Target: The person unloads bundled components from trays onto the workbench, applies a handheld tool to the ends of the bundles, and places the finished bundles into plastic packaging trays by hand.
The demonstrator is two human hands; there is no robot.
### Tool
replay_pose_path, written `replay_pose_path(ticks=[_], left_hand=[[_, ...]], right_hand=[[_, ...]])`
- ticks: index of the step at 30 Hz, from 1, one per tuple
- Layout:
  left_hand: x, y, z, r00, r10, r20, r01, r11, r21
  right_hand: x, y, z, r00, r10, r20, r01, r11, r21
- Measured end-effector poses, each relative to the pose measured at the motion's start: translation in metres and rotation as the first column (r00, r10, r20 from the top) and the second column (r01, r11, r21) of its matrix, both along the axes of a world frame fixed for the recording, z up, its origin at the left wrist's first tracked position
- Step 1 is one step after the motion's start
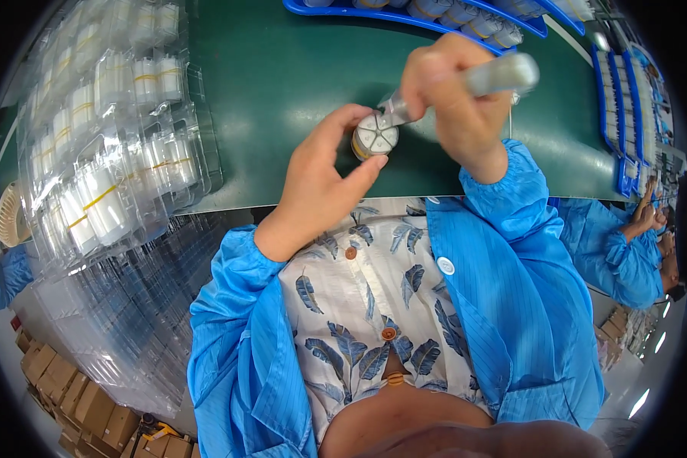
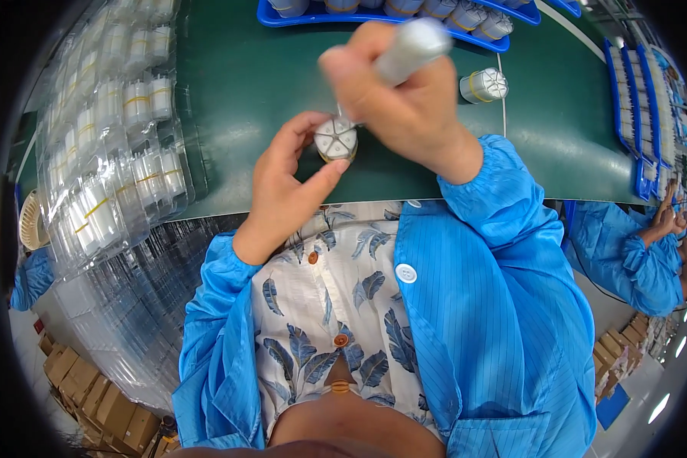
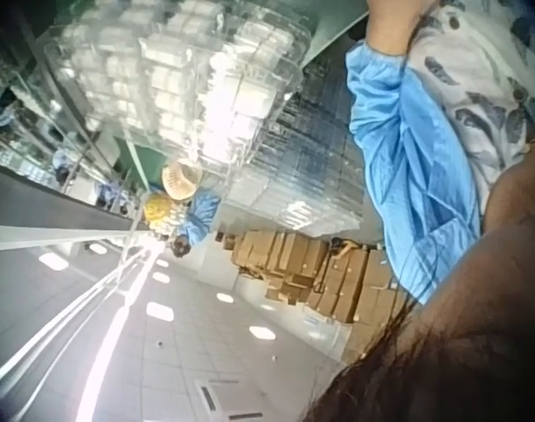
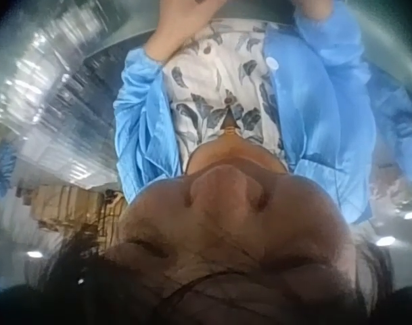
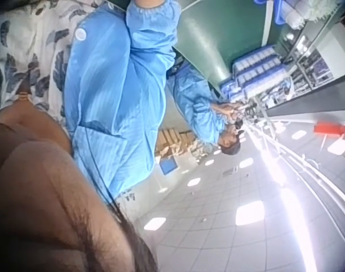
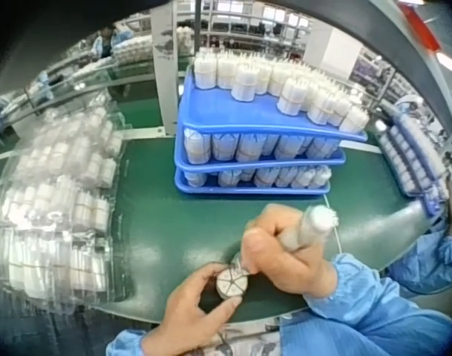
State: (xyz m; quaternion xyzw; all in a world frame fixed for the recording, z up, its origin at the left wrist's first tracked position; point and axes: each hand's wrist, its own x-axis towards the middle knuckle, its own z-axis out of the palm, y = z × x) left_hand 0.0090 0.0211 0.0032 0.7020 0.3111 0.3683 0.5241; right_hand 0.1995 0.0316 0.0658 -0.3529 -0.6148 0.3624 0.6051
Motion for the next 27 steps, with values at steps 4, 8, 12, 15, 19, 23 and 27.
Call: replay_pose_path(ticks=[4, 8, 12, 15, 19, 23, 27], left_hand=[[-0.012, 0.000, 0.016, 0.889, 0.085, 0.450, 0.210, 0.798, -0.565], [-0.022, 0.007, 0.015, 0.885, 0.120, 0.449, 0.227, 0.732, -0.642], [-0.035, 0.005, 0.028, 0.887, 0.152, 0.435, 0.190, 0.739, -0.647], [-0.050, -0.002, 0.051, 0.876, 0.186, 0.445, 0.142, 0.782, -0.607], [-0.087, -0.022, 0.081, 0.885, 0.306, 0.350, -0.242, 0.946, -0.214], [-0.153, -0.006, 0.109, 0.602, 0.752, 0.269, -0.711, 0.352, 0.608], [-0.205, 0.011, 0.134, 0.182, 0.982, 0.057, -0.580, 0.061, 0.813]], right_hand=[[0.020, -0.001, 0.012, 0.986, -0.151, -0.065, 0.158, 0.981, 0.111], [0.013, -0.018, -0.020, 0.979, -0.201, -0.038, 0.196, 0.975, -0.108], [0.000, -0.024, -0.043, 0.975, -0.172, 0.139, 0.197, 0.962, -0.187], [-0.010, -0.023, -0.053, 0.955, -0.198, 0.222, 0.236, 0.959, -0.157], [-0.016, -0.022, -0.065, 0.902, -0.260, 0.346, 0.288, 0.957, -0.034], [-0.004, -0.034, -0.079, 0.883, -0.302, 0.359, 0.329, 0.944, -0.016], [-0.004, -0.030, -0.082, 0.922, -0.261, 0.287, 0.274, 0.962, -0.002]])
